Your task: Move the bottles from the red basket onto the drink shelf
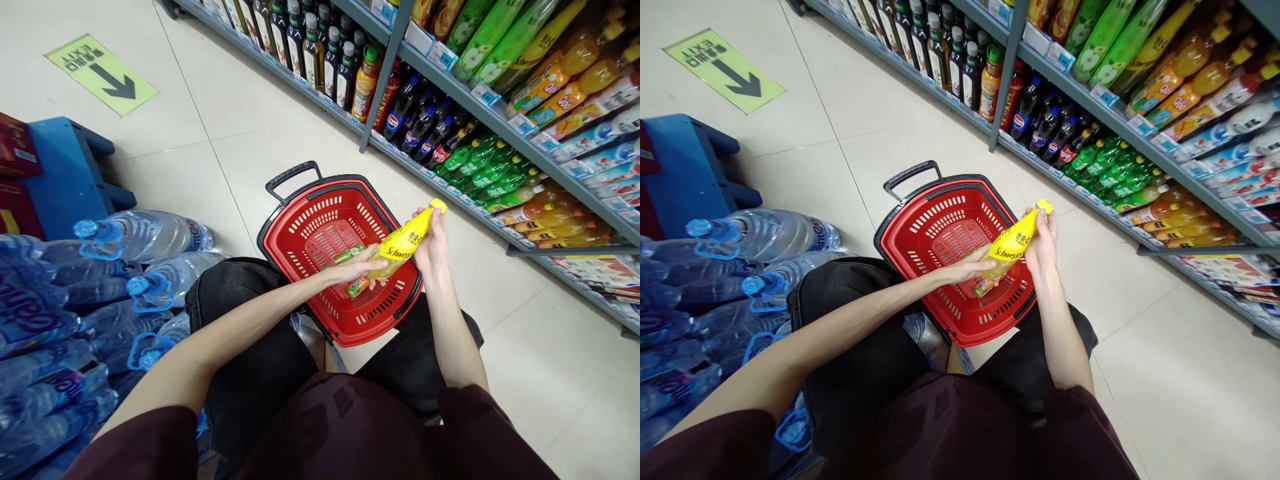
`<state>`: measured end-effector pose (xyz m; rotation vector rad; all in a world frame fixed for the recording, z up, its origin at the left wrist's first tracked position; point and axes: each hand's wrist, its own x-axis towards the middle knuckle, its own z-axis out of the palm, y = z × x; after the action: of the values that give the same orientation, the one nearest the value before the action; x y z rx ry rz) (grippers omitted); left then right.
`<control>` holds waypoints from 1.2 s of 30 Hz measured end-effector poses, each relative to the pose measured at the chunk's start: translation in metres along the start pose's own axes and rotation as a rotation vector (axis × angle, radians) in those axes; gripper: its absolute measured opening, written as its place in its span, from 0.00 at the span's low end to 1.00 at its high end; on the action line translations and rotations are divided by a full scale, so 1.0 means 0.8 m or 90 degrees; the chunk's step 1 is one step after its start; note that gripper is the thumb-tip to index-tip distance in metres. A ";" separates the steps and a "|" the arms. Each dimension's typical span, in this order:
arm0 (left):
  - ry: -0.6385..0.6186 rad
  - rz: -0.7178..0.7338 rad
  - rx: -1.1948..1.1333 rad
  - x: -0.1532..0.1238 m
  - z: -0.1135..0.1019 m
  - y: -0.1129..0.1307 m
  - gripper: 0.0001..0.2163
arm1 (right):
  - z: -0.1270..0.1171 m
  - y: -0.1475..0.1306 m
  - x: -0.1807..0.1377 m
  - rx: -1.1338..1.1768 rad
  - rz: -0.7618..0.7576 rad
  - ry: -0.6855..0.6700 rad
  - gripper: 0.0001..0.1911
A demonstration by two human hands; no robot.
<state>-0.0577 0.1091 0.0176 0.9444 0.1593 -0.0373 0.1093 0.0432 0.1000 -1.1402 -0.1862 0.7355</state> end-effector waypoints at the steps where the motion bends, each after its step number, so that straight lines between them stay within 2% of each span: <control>1: -0.010 -0.017 -0.030 0.000 0.000 0.000 0.30 | 0.000 0.000 -0.001 0.005 0.003 0.000 0.20; 5: -0.024 -0.047 -0.091 0.003 -0.002 -0.003 0.36 | 0.000 -0.001 -0.003 -0.018 0.005 0.006 0.20; 12: -0.038 -0.155 -0.128 0.007 -0.003 -0.009 0.48 | 0.001 -0.001 -0.008 -0.061 -0.008 -0.020 0.23; 16: -0.064 -0.189 -0.144 0.003 -0.003 -0.005 0.48 | 0.001 -0.003 -0.011 -0.060 -0.015 -0.014 0.26; 23: -0.088 -0.194 -0.159 0.003 -0.003 -0.002 0.47 | 0.000 -0.005 -0.011 -0.044 -0.030 -0.031 0.27; 32: -0.064 -0.220 -0.172 0.004 -0.011 -0.005 0.47 | 0.007 -0.006 -0.008 -0.021 -0.024 -0.014 0.28; 36: -0.026 -0.196 -0.149 0.003 -0.013 -0.005 0.47 | 0.009 -0.012 -0.007 -0.121 -0.070 0.020 0.25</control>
<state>-0.0569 0.1153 0.0079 0.6791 0.2650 -0.3158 0.1059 0.0432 0.1128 -1.3110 -0.2952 0.6122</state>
